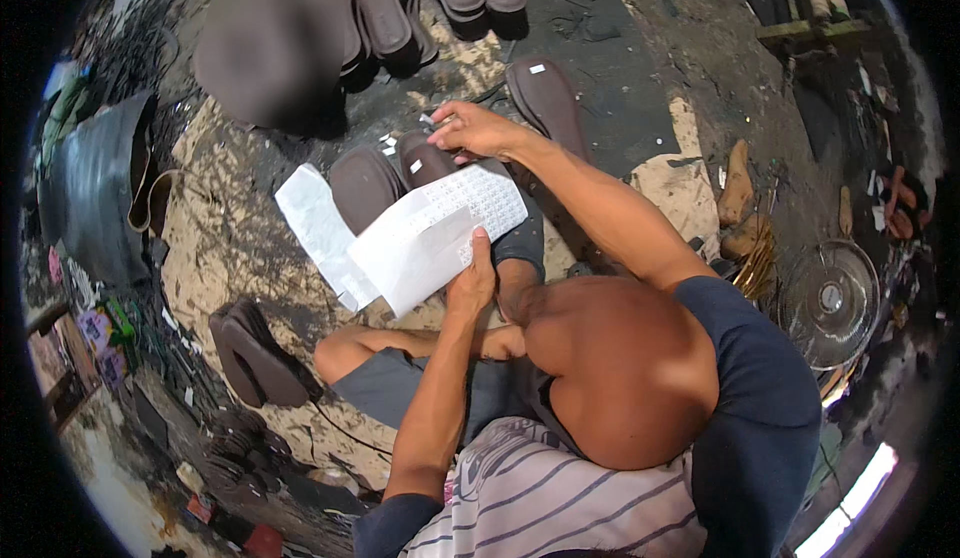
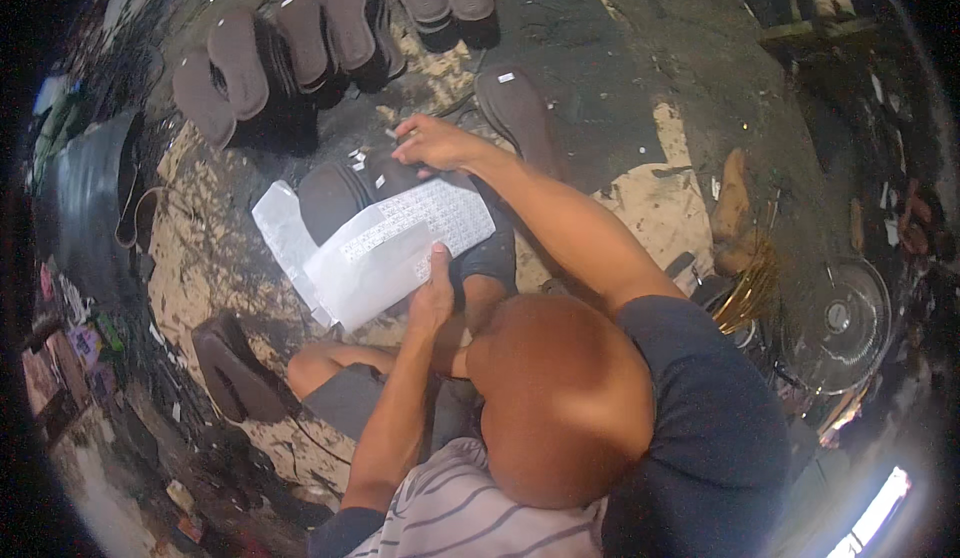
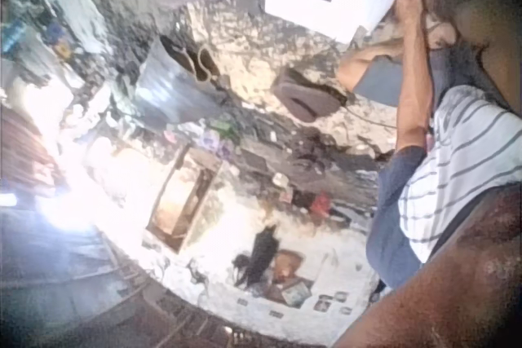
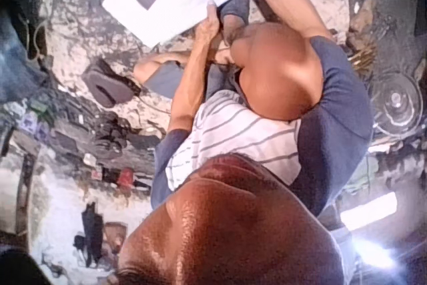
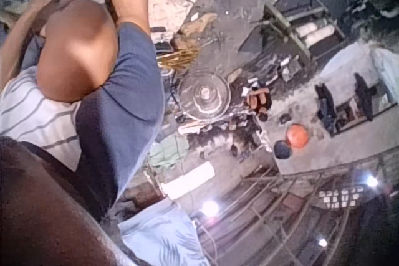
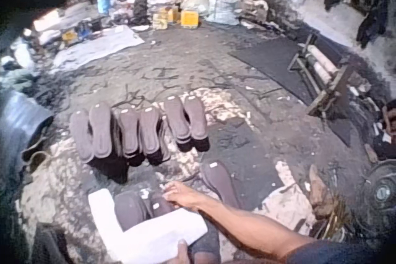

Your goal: The person sits on the floor and applies small white labels to the heel area of multiple brown shoe insoles. They tear labels from a sheet, place them on each insole, and stack the labeled insoles into a pile.

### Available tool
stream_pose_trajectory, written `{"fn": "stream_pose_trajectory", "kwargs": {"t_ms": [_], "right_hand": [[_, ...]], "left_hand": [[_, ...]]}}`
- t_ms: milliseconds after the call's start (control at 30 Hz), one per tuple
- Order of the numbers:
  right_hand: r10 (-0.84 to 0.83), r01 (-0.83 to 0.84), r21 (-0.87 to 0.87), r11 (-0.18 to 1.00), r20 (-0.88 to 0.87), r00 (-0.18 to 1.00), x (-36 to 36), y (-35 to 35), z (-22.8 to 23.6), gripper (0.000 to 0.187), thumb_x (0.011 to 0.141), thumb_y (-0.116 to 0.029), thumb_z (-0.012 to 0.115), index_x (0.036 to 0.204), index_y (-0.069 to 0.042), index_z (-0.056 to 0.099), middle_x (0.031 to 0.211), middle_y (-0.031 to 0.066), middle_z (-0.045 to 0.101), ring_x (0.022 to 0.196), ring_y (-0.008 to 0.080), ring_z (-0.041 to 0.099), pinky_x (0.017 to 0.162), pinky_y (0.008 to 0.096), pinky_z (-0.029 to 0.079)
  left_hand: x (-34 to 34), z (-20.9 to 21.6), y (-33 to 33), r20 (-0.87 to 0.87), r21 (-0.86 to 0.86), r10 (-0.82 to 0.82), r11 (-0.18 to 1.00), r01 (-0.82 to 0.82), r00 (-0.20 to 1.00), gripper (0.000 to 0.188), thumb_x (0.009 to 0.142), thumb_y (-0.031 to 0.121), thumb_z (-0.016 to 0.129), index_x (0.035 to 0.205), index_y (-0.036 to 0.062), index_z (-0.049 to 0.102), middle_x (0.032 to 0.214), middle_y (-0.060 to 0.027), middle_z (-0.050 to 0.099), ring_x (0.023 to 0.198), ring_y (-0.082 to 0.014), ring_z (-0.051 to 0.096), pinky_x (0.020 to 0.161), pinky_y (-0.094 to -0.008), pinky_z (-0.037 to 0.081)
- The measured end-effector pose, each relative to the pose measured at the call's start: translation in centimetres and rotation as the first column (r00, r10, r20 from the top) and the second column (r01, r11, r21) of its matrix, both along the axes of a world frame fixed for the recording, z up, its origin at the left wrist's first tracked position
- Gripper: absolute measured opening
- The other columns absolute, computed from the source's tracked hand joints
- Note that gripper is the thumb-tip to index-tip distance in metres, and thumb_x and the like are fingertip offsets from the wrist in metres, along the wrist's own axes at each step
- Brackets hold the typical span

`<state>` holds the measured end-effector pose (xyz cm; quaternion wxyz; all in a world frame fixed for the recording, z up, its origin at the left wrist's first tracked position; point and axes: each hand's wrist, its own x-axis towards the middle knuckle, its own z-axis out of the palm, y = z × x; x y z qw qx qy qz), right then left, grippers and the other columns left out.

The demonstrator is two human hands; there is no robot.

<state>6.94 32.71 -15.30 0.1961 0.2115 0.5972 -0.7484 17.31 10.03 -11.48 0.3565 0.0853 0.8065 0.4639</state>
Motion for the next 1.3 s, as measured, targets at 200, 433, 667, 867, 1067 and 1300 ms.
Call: {"fn": "stream_pose_trajectory", "kwargs": {"t_ms": [200, 433, 667, 867, 1067, 1300], "right_hand": [[0.032, -0.033, -0.047, 0.998, -0.014, 0.999, 0.2, 0.1, 0.7, 0.064, 0.095, -0.009, 0.069, 0.149, -0.001, 0.035, 0.132, 0.0190, 0.064, 0.116, 0.0223, 0.062, 0.086, 0.0398, 0.061], [-0.016, 0.016, -0.005, 1.000, -0.071, 0.997, 0.8, 1.6, -1.3, 0.066, 0.095, -0.006, 0.067, 0.151, -0.001, 0.032, 0.135, 0.0225, 0.063, 0.115, 0.0231, 0.063, 0.092, 0.0374, 0.055], [-0.026, 0.035, 0.339, 0.940, -0.031, 0.999, -0.2, 1.8, -1.6, 0.028, 0.092, -0.022, 0.076, 0.108, -0.001, 0.068, 0.088, 0.0044, 0.066, 0.082, 0.0136, 0.059, 0.071, 0.0299, 0.048], [0.162, -0.175, 0.471, 0.865, 0.067, 0.984, -0.1, 1.5, 0.2, 0.036, 0.090, -0.035, 0.079, 0.082, -0.001, 0.071, 0.077, 0.0080, 0.068, 0.072, 0.0173, 0.060, 0.066, 0.0366, 0.048], [0.175, -0.192, 0.669, 0.718, 0.093, 0.980, 1.0, 0.1, 1.0, 0.037, 0.081, -0.034, 0.080, 0.083, 0.002, 0.073, 0.088, 0.0253, 0.074, 0.090, 0.0390, 0.073, 0.082, 0.0460, 0.055], [0.137, -0.072, 0.758, 0.648, -0.023, 0.990, 2.0, -0.2, -0.5, 0.049, 0.083, -0.034, 0.081, 0.113, 0.001, 0.064, 0.093, 0.0218, 0.071, 0.092, 0.0326, 0.071, 0.081, 0.0400, 0.053]], "left_hand": [[0.3, -1.7, 0.1, -0.118, 0.034, 0.026, 0.999, -0.022, 0.993, 0.058, 0.109, 0.042, 0.044, 0.142, -0.0042, 0.055, 0.147, -0.0261, 0.054, 0.138, -0.0437, 0.047, 0.118, -0.0455, 0.032], [0.8, -1.4, 0.3, -0.156, 0.232, 0.123, 0.969, -0.085, 0.980, 0.047, 0.108, 0.032, 0.049, 0.134, -0.0054, 0.061, 0.136, -0.0263, 0.062, 0.129, -0.0447, 0.055, 0.111, -0.0469, 0.038], [2.1, 1.8, -0.9, -0.233, -0.028, -0.117, 0.993, 0.113, 0.965, 0.042, 0.104, 0.029, 0.054, 0.125, -0.0039, 0.067, 0.127, -0.0286, 0.065, 0.119, -0.0487, 0.057, 0.107, -0.0530, 0.041], [2.3, 1.3, -0.4, -0.250, -0.080, -0.173, 0.984, 0.158, 0.953, 0.044, 0.105, 0.036, 0.051, 0.124, -0.0015, 0.066, 0.121, -0.0261, 0.067, 0.115, -0.0455, 0.061, 0.103, -0.0501, 0.044], [2.7, 0.6, -0.3, -0.338, -0.030, -0.127, 0.992, 0.124, 0.933, 0.037, 0.097, 0.024, 0.061, 0.117, -0.0057, 0.069, 0.116, -0.0293, 0.067, 0.105, -0.0494, 0.062, 0.094, -0.0556, 0.048], [2.3, 0.6, -0.2, -0.367, 0.005, -0.154, 0.986, 0.168, 0.918, 0.037, 0.105, 0.027, 0.054, 0.122, -0.0031, 0.066, 0.120, -0.0279, 0.066, 0.114, -0.0476, 0.059, 0.104, -0.0519, 0.043]]}}
